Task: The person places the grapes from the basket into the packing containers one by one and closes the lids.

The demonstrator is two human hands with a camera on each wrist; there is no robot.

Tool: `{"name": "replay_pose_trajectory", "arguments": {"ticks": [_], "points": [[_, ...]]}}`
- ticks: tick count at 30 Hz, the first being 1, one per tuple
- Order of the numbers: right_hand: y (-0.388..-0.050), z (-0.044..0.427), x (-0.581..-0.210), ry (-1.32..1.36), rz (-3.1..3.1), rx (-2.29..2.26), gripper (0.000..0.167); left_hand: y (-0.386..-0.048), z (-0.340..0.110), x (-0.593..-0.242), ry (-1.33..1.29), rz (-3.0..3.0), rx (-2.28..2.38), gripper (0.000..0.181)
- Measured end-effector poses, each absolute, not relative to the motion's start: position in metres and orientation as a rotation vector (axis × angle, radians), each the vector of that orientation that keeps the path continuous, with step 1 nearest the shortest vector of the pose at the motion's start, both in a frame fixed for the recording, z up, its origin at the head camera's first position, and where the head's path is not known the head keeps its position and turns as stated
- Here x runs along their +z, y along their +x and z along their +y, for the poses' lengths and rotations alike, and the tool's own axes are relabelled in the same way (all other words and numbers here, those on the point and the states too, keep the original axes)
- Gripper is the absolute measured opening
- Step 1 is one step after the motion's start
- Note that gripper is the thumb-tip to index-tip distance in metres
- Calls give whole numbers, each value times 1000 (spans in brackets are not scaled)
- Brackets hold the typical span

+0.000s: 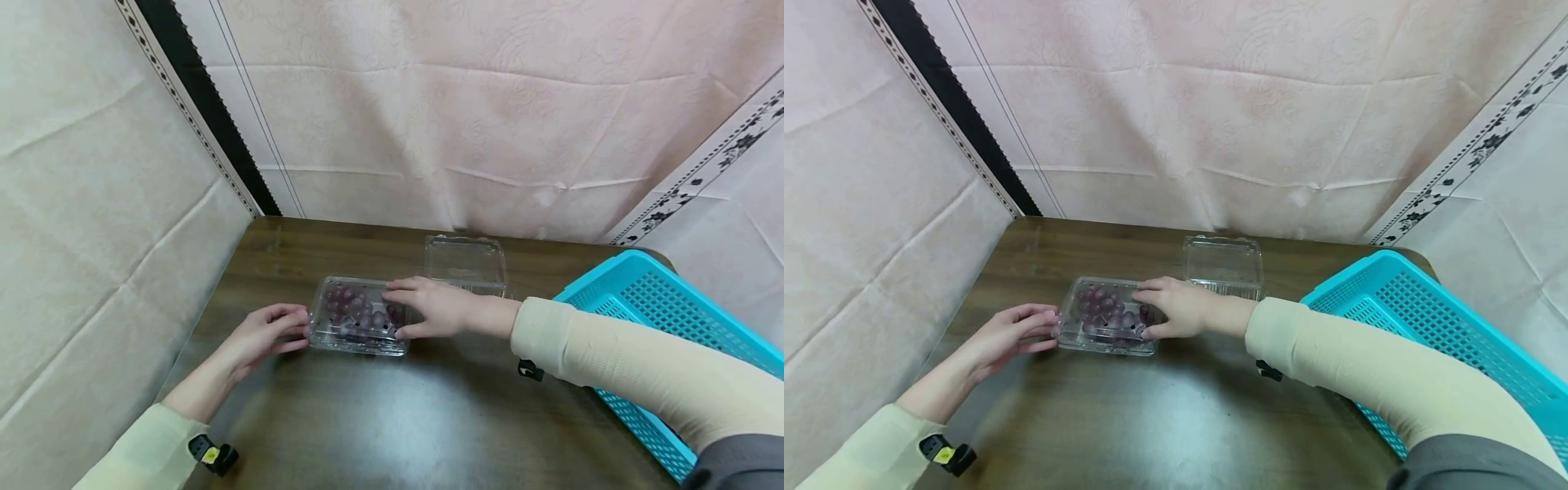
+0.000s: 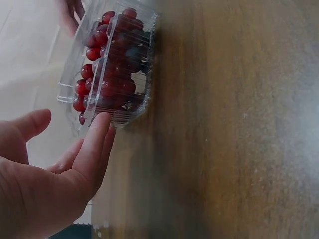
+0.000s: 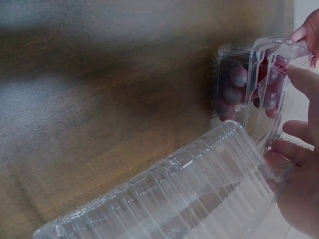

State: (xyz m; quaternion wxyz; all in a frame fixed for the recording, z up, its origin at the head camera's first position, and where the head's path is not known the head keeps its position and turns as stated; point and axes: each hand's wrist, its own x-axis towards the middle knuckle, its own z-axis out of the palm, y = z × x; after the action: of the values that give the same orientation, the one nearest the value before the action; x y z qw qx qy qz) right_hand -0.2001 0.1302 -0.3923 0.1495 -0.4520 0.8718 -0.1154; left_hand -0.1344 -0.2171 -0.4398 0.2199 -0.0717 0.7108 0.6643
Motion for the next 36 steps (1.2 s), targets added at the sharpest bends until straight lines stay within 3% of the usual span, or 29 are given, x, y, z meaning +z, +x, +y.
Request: {"name": "replay_pose_trajectory", "arguments": {"ticks": [12, 36], "points": [[-196, 129, -396, -1379, 2556, -215, 79, -131, -214, -443, -146, 1912, 1822, 55], [-189, 129, -394, -1406, 2612, -171, 83, -131, -214, -455, -146, 1851, 1886, 55]]}}
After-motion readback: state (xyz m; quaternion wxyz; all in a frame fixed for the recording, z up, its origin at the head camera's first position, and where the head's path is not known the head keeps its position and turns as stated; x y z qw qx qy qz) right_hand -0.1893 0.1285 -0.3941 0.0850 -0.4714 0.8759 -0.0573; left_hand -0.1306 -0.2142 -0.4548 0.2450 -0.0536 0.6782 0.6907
